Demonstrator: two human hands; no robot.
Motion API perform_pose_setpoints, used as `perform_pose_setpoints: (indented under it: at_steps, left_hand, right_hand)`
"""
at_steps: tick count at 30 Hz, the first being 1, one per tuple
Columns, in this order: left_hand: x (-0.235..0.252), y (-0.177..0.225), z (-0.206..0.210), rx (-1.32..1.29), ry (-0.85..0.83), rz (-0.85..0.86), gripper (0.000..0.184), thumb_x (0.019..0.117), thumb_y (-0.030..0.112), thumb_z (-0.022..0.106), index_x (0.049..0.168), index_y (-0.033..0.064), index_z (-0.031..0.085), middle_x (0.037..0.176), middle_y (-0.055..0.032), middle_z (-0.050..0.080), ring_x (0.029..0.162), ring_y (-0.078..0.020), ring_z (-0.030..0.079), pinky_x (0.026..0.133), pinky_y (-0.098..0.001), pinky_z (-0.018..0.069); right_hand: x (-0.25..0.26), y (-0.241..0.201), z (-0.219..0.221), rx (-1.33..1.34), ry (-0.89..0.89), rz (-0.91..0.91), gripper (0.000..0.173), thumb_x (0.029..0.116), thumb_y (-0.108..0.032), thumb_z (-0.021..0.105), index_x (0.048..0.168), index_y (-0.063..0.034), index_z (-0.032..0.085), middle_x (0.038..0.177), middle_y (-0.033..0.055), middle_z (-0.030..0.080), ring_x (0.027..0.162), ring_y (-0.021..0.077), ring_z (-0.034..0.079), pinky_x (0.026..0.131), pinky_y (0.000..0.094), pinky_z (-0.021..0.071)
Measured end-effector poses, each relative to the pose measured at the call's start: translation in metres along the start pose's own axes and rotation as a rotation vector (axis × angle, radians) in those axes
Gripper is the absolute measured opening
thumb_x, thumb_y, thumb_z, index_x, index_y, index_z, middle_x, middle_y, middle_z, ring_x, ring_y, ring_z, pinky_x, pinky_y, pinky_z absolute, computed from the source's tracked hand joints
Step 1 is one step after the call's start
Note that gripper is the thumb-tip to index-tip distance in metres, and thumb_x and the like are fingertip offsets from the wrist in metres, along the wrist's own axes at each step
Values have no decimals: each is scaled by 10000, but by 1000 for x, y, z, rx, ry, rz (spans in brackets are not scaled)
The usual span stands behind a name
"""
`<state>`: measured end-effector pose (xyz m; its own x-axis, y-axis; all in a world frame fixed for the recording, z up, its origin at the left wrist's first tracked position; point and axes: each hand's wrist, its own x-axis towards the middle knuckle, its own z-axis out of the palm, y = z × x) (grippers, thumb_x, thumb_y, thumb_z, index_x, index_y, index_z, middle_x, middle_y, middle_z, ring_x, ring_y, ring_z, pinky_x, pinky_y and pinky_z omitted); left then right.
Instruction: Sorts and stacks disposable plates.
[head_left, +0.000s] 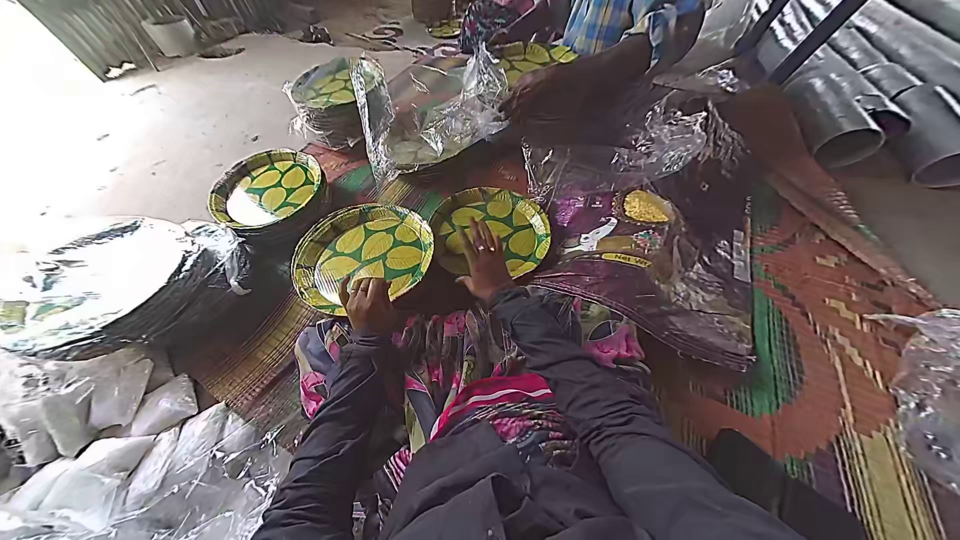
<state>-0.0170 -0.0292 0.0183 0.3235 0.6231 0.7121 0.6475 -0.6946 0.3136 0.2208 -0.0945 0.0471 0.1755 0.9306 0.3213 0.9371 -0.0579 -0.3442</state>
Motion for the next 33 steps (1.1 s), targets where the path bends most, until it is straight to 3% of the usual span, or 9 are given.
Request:
perform_pose_setpoints:
  at_steps: [5, 8, 11, 13, 16, 19, 23, 26, 33]
  left_hand:
    - [5, 6, -4, 105, -518, -132, 381, 1008, 247, 660, 1285, -16, 674, 1323, -261, 657, 1324, -435, 573, 1190, -630, 316]
    - [17, 10, -2, 238, -766, -219, 258, 1003, 152, 610, 1189, 22, 731, 1267, -214, 701, 1276, -380, 617, 1161, -580, 370]
    - [1, 10, -10, 101, -340, 56, 179, 887, 73, 728, 1029, -36, 737, 1074, -234, 746, 1078, -414, 704, 1088, -607, 432]
    - [-10, 10, -14, 53, -50, 319, 200, 846, 108, 742, 1012, -1, 751, 1024, -173, 766, 1018, -356, 730, 1060, -599, 447]
    - [-21, 8, -7, 39, 205, 361, 198, 946, 143, 648, 1086, 79, 772, 1144, -122, 767, 1175, -343, 669, 1114, -629, 337]
    - [-13, 2, 6, 120, 364, 247, 268, 1044, 333, 618, 1231, 141, 627, 1371, -157, 605, 1420, -343, 454, 1193, -643, 196]
    - [-1, 3, -5, 116, -200, 2, 521, 973, 230, 689, 1414, -23, 578, 1520, -302, 491, 1473, -514, 379, 1173, -731, 242]
    - [10, -1, 1, 204, -699, -256, 287, 996, 115, 636, 1237, -26, 706, 1441, -272, 580, 1463, -469, 409, 1188, -682, 272]
    - [15, 6, 2, 301, -840, -356, 230, 1004, 72, 583, 1166, -22, 717, 1261, -246, 686, 1259, -418, 619, 1070, -589, 470]
  right_hand:
    - [31, -45, -15, -58, -203, -213, 922, 795, -38, 848, 1593, -137, 397, 1680, 133, 318, 1590, 364, 174, 1242, 671, 92]
    - [33, -54, -6, -72, -365, -152, 869, 834, -61, 829, 1589, -126, 402, 1660, 159, 349, 1575, 376, 219, 1248, 657, 128]
    - [20, -54, 5, -43, -332, -238, 899, 800, 78, 779, 1589, -134, 405, 1658, 157, 355, 1573, 388, 220, 1233, 680, 135]
    - [12, -48, 11, 5, -50, -367, 559, 869, 165, 613, 1377, -66, 652, 1399, 204, 640, 1399, 429, 516, 1205, 659, 279]
    - [13, -46, 3, -89, 358, -496, 178, 870, 120, 630, 895, -1, 758, 864, 184, 746, 889, 377, 743, 1030, 564, 514]
    - [16, -45, -14, -122, 522, -383, 174, 877, 85, 641, 950, 1, 775, 920, 186, 766, 908, 381, 741, 926, 537, 556]
    - [28, -10, -13, -215, 353, -43, 395, 939, 103, 533, 1277, 0, 709, 1297, 183, 710, 1173, 414, 681, 1021, 567, 495]
    - [20, 21, 0, -257, -4, 212, 410, 1015, 41, 466, 1405, 28, 594, 1405, 253, 617, 1312, 449, 576, 1112, 596, 397]
    - [-25, 56, 32, -216, -93, 278, 289, 997, 82, 483, 1179, 64, 707, 1138, 296, 710, 1189, 473, 638, 1050, 575, 473]
